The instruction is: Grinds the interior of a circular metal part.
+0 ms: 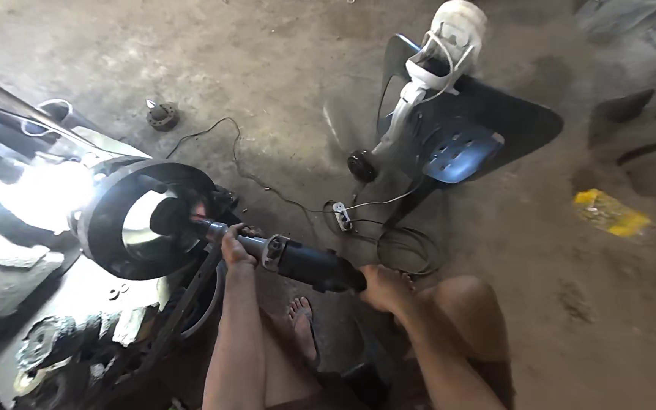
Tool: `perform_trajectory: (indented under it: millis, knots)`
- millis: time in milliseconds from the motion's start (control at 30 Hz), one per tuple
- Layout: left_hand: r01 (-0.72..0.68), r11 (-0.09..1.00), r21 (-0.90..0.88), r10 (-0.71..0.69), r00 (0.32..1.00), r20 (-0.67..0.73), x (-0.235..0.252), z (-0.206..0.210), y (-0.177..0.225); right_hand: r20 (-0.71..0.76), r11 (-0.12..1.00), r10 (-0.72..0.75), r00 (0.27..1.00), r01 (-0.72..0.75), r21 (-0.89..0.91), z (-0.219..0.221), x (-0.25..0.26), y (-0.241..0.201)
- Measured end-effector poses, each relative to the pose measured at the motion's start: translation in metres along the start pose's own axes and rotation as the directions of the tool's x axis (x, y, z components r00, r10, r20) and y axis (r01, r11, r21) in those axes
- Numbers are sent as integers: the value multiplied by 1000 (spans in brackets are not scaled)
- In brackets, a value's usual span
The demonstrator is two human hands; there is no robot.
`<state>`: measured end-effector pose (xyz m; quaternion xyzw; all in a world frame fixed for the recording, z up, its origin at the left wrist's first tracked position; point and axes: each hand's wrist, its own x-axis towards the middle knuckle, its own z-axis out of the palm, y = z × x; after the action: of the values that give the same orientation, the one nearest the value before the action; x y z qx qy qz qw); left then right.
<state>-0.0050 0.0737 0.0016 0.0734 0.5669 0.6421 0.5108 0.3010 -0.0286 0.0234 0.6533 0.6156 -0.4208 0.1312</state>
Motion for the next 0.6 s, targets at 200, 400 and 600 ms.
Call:
perform_trajectory:
  millis: [200,400,600]
  knots:
    - [-68,998,14,69,998,-2,8,-2,12,-34,996,-77,996,78,38,4,8,-8]
    - [18,1000,-24,-17,1000,19,-6,12,-16,-32,1000,10,999,-9,29,4,-2,25]
    - [66,998,-12,-66,998,18,-20,21,-35,-33,999,36,999,-37,-9,9,-4,51]
